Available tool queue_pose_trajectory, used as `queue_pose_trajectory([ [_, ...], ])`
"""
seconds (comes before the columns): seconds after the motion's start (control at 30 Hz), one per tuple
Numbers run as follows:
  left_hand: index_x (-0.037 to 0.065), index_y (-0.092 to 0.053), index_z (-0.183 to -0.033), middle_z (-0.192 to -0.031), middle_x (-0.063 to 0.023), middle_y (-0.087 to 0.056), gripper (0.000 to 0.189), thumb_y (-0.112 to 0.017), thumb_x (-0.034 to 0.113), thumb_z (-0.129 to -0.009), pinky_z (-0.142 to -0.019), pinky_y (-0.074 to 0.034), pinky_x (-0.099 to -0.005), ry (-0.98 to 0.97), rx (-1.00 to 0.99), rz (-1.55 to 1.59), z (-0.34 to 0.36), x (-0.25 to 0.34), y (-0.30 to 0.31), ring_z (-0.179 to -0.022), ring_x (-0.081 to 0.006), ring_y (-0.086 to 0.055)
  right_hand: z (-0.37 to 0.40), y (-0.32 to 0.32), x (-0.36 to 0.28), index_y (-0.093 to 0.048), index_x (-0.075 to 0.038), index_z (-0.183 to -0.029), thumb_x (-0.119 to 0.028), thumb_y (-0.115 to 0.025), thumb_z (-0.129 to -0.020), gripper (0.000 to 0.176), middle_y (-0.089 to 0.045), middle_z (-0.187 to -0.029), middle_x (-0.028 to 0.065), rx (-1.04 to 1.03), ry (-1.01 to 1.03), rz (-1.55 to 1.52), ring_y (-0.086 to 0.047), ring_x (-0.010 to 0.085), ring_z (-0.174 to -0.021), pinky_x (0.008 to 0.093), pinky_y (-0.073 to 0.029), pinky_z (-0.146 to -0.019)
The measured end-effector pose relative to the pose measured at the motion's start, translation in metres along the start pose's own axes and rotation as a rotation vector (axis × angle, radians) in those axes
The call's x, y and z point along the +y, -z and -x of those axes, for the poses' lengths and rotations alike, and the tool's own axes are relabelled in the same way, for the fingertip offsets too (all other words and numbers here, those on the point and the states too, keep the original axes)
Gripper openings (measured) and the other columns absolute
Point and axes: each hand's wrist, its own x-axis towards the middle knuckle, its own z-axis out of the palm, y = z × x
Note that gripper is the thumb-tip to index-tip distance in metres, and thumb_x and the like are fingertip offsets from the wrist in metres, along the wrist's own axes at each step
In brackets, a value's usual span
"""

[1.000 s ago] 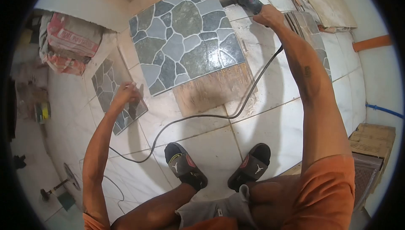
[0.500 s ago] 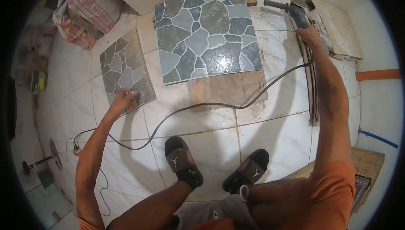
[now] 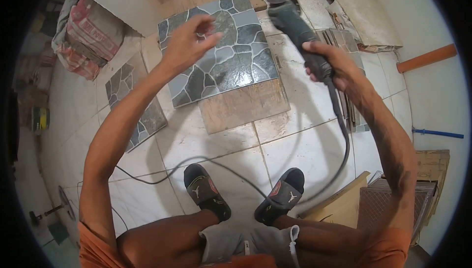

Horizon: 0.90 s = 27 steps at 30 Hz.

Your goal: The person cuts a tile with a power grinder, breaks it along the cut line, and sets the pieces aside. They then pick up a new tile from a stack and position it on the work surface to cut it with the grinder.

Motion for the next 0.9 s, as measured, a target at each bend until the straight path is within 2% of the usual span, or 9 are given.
queue_pose_trajectory([
  [0.1, -0.003, -0.053, -0.129, -0.12, -0.0166, -0.064, 0.055, -0.076, 0.026, -0.088, -0.096, -0.053, -0.0352, -0.122, 0.072, 0.0, -0.011, 0.021, -0.026, -0.109, -0.025, -0.066, 0.034, -0.032, -0.012, -0.055, 0.006, -0.11, -0.026, -0.075, -0.087, 0.045, -0.063, -0.081, 0.0104, -0.141, -0.034, 0.045, -0.065, 0.0153, -0.061, 0.0247, -0.057, -0.05],
  [0.2, -0.005, -0.047, -0.132, -0.127, -0.0203, -0.06, 0.062, -0.077, 0.024, -0.086, -0.102, -0.05, -0.0368, -0.025, 0.105, 0.13, -0.003, 0.032, -0.028, -0.115, -0.0277, -0.063, 0.052, -0.059, -0.018, -0.06, 0.006, -0.105, -0.03, -0.076, -0.086, 0.044, -0.065, -0.079, 0.0107, -0.239, -0.028, 0.069, -0.066, 0.0155, -0.062, 0.0255, -0.056, -0.053],
  [0.23, -0.005, -0.046, -0.13, -0.121, -0.0205, -0.062, 0.059, -0.077, 0.017, -0.085, -0.103, -0.049, -0.0379, 0.028, 0.133, 0.184, 0.004, 0.034, -0.022, -0.114, -0.0279, -0.063, 0.051, -0.067, -0.018, -0.06, 0.007, -0.105, -0.03, -0.076, -0.086, 0.045, -0.065, -0.079, 0.0115, -0.283, -0.025, 0.049, -0.066, 0.0159, -0.062, 0.0254, -0.056, -0.052],
  [0.37, -0.005, -0.049, -0.125, -0.115, -0.0175, -0.064, 0.054, -0.077, 0.012, -0.083, -0.101, -0.051, -0.0365, 0.039, 0.141, 0.16, 0.017, 0.012, 0.016, -0.11, -0.0251, -0.065, 0.041, -0.096, -0.016, -0.059, 0.01, -0.107, -0.027, -0.074, -0.087, 0.045, -0.064, -0.08, 0.014, -0.382, -0.046, 0.006, -0.065, 0.0177, -0.064, 0.0283, -0.056, -0.052],
  [0.43, -0.006, -0.051, -0.119, -0.109, -0.0168, -0.066, 0.05, -0.078, 0.012, -0.081, -0.098, -0.053, -0.0353, 0.07, 0.177, 0.136, 0.025, 0.009, 0.027, -0.104, -0.0244, -0.067, 0.036, -0.111, -0.013, -0.06, 0.01, -0.105, -0.028, -0.075, -0.087, 0.045, -0.064, -0.079, 0.0139, -0.43, -0.035, 0.02, -0.065, 0.0175, -0.064, 0.028, -0.055, -0.052],
  [0.6, -0.004, -0.052, -0.116, -0.105, -0.0124, -0.066, 0.046, -0.077, 0.009, -0.08, -0.094, -0.053, -0.0316, 0.128, 0.179, 0.097, 0.039, -0.014, 0.046, -0.098, -0.0187, -0.066, 0.015, -0.137, 0.004, -0.061, 0.01, -0.102, -0.027, -0.074, -0.087, 0.042, -0.064, -0.075, 0.0131, -0.547, -0.035, 0.005, -0.064, 0.0168, -0.06, 0.0267, -0.053, -0.05],
  [0.77, -0.003, -0.053, -0.114, -0.104, -0.011, -0.065, 0.041, -0.074, 0.006, -0.08, -0.094, -0.051, -0.0307, 0.146, 0.135, 0.02, 0.036, -0.031, 0.057, -0.099, -0.0165, -0.065, -0.004, -0.157, 0.017, -0.063, 0.007, -0.099, -0.026, -0.073, -0.087, 0.037, -0.063, -0.074, 0.0109, -0.527, -0.015, -0.007, -0.062, 0.0164, -0.059, 0.0283, -0.05, -0.051],
  [0.9, -0.004, -0.055, -0.112, -0.103, -0.0115, -0.068, 0.042, -0.077, 0.012, -0.08, -0.088, -0.054, -0.031, 0.189, 0.124, -0.024, 0.029, -0.059, 0.056, -0.096, -0.018, -0.067, -0.026, -0.162, 0.025, -0.063, 0.007, -0.099, -0.026, -0.072, -0.087, 0.036, -0.063, -0.074, 0.0103, -0.497, 0.043, 0.077, -0.061, 0.0159, -0.059, 0.0283, -0.049, -0.052],
])
